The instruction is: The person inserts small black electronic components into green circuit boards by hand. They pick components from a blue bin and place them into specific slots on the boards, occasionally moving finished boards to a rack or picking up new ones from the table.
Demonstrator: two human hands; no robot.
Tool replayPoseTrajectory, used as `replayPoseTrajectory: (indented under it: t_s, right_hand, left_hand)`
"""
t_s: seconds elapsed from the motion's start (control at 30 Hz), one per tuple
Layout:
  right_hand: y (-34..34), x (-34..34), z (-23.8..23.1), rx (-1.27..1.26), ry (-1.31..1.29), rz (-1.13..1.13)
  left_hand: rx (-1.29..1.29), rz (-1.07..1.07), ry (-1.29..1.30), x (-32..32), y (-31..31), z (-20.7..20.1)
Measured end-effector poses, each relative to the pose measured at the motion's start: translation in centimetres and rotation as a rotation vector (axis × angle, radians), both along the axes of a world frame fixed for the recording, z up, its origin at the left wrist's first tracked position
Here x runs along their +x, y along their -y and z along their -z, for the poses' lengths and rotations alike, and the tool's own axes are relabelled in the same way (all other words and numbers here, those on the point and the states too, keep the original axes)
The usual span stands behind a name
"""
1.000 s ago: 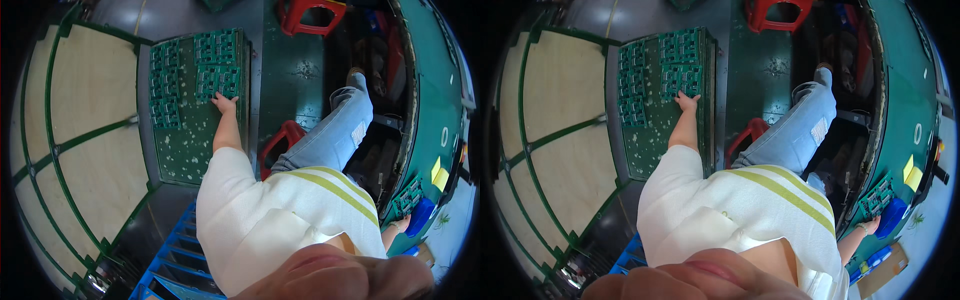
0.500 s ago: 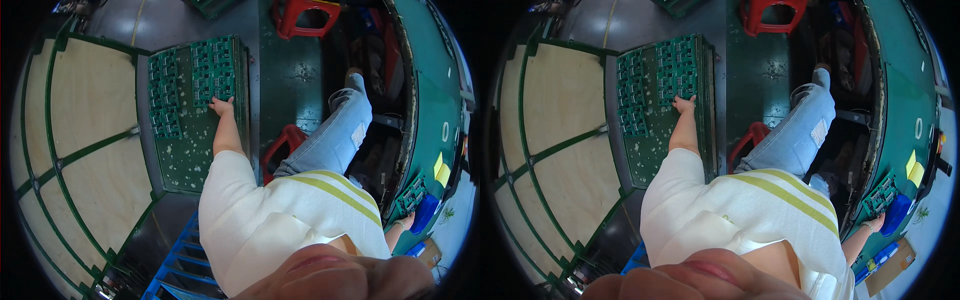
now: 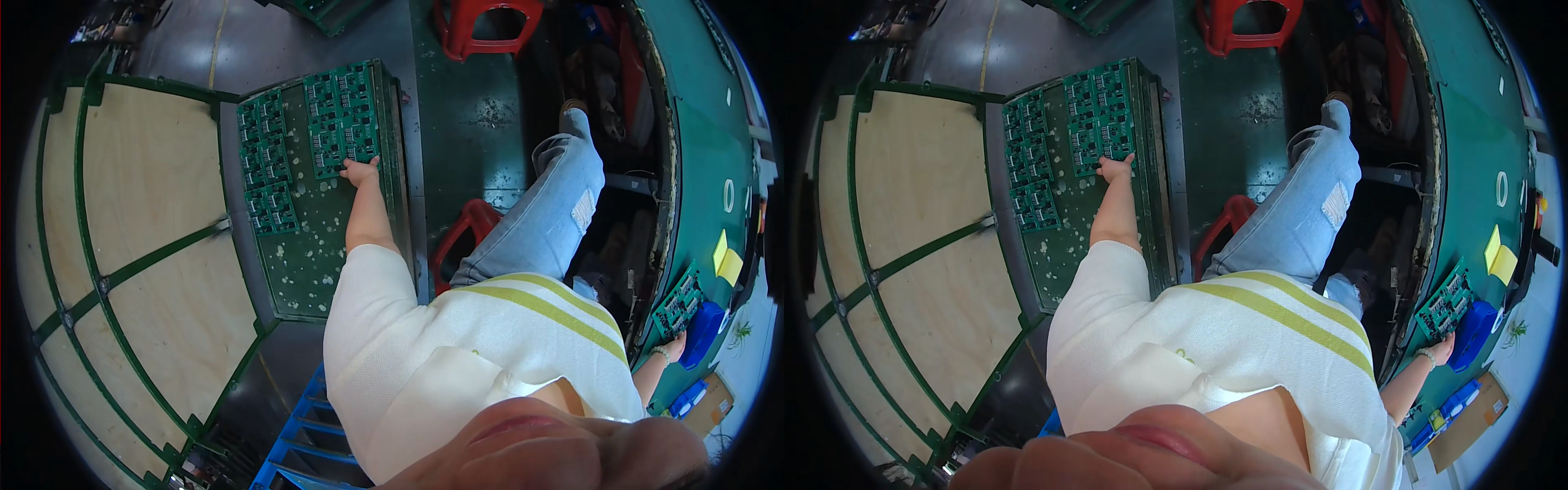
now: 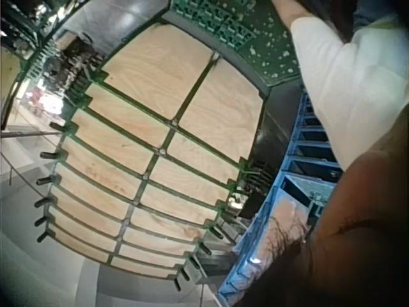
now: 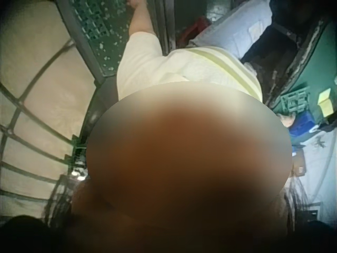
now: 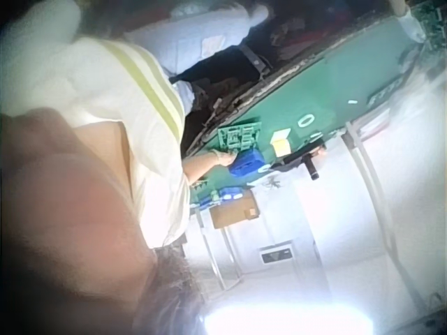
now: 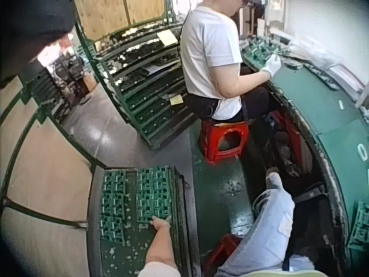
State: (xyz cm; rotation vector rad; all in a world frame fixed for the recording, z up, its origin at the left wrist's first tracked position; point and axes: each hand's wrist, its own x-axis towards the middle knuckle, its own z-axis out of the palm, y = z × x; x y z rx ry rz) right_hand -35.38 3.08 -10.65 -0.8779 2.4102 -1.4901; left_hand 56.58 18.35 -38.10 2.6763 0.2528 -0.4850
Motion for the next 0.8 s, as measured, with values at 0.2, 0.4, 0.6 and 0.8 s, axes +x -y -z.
replayPoseTrajectory:
  t_s: [0.2,0.4,0.6,0.8]
  right_hand:
    - [-1.3,-0.8,-0.2,0.029,-0.113,-0.010]
    - [-0.6,-1.2,1.4,0.094,-0.041,-0.068]
    - [0.4,-2.9,2.2,0.184,-0.204,-0.276]
    - [-0.5,-5.1,1.5,0.258,-0.112,-0.512]
  left_hand:
    - [-0.003,0.064,-0.023,-0.1,1.5,0.0]
    - [-0.114,0.146,-0.070,0.7,-0.4,3.0]
    - [-0.118,0.057,-0.116,-5.0,1.7,-1.4]
    - [-0.341,0.476,0.109,-13.3,7.6,-5.5]
